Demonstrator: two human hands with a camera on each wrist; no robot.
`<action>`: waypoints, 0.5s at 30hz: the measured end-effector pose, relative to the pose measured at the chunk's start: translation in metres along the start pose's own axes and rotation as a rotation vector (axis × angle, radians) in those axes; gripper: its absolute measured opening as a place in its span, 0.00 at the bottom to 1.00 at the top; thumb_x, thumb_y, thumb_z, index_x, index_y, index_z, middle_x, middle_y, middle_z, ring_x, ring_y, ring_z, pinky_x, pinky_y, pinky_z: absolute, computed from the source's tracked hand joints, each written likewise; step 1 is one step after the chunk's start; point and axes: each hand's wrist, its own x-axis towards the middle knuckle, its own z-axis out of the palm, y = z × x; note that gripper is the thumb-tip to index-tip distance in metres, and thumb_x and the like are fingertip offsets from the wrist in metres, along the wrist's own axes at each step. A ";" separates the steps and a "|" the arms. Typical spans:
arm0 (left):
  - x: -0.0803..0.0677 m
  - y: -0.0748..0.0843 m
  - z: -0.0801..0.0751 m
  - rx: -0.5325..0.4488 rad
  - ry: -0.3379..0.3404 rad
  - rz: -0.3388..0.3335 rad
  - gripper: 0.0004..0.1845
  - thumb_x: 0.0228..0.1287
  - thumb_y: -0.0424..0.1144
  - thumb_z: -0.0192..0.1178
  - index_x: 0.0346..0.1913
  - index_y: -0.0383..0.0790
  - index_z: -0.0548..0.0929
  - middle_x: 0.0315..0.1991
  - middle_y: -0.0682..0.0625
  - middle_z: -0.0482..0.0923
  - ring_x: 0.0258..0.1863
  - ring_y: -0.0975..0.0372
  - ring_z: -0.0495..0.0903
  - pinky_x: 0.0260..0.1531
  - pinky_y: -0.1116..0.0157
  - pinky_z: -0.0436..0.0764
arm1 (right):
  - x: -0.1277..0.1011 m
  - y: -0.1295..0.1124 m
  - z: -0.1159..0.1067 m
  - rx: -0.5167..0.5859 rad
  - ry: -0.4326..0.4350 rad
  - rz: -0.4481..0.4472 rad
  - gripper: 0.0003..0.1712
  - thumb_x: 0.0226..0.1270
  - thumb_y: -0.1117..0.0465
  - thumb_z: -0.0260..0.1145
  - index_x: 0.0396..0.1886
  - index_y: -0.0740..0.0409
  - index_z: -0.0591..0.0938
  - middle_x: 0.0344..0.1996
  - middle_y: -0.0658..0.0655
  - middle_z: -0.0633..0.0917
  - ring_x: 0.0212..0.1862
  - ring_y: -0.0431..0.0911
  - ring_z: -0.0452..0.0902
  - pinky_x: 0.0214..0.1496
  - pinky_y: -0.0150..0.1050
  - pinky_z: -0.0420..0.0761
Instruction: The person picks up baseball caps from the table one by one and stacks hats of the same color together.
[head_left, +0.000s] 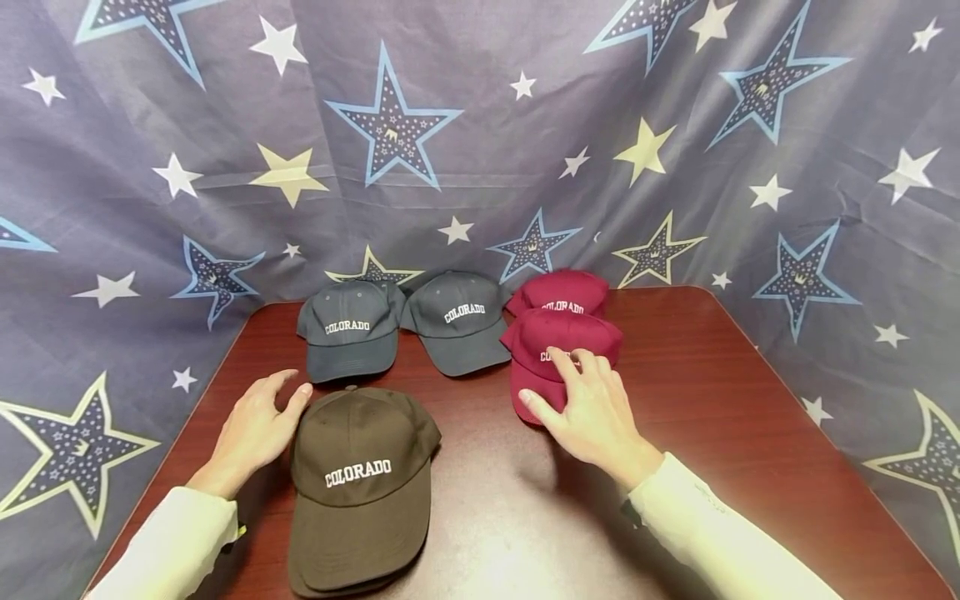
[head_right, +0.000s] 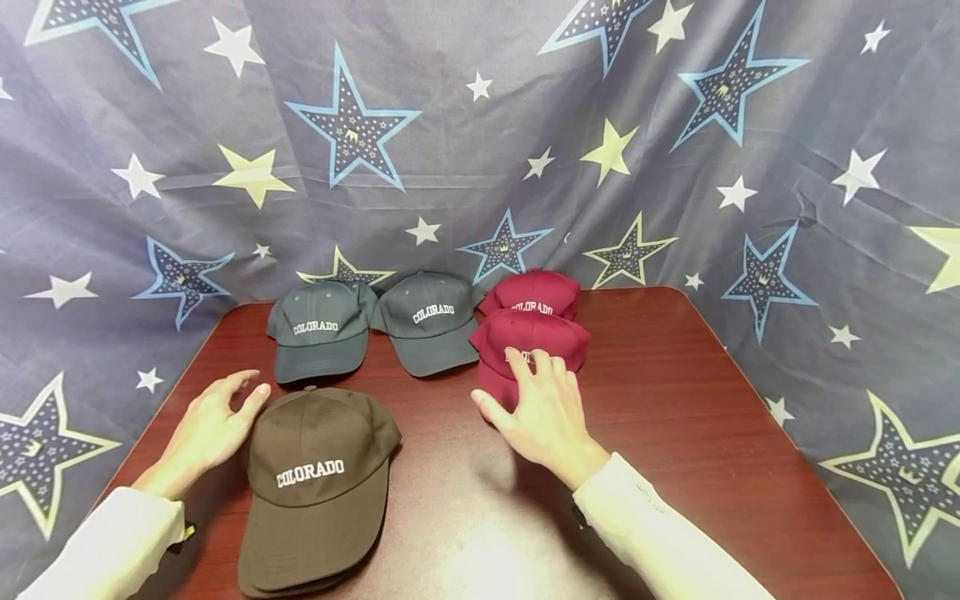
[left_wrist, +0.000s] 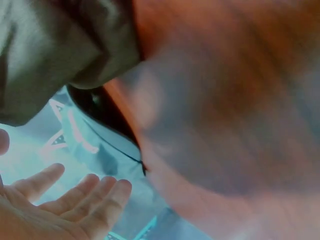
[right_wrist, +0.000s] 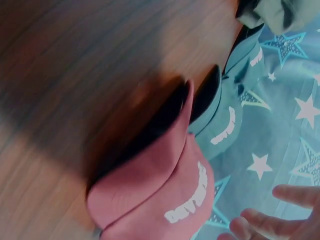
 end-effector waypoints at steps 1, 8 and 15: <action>0.001 0.002 0.000 -0.001 0.000 0.004 0.32 0.80 0.57 0.48 0.71 0.34 0.71 0.67 0.28 0.69 0.66 0.34 0.67 0.57 0.33 0.69 | -0.001 0.003 -0.002 -0.002 0.001 0.006 0.41 0.61 0.34 0.68 0.65 0.55 0.79 0.52 0.64 0.79 0.49 0.61 0.75 0.49 0.58 0.77; 0.014 0.020 -0.001 -0.006 -0.008 0.026 0.33 0.79 0.57 0.47 0.71 0.33 0.70 0.67 0.29 0.69 0.67 0.35 0.67 0.58 0.33 0.68 | -0.008 0.021 -0.015 -0.016 -0.013 0.058 0.43 0.60 0.34 0.69 0.68 0.56 0.77 0.54 0.65 0.78 0.49 0.62 0.74 0.53 0.59 0.75; 0.030 0.038 -0.004 -0.004 -0.020 0.023 0.34 0.78 0.59 0.47 0.73 0.36 0.69 0.69 0.30 0.68 0.67 0.34 0.67 0.59 0.33 0.68 | -0.014 0.036 -0.021 -0.035 -0.014 0.091 0.43 0.61 0.35 0.70 0.69 0.56 0.76 0.54 0.67 0.77 0.51 0.64 0.74 0.55 0.62 0.73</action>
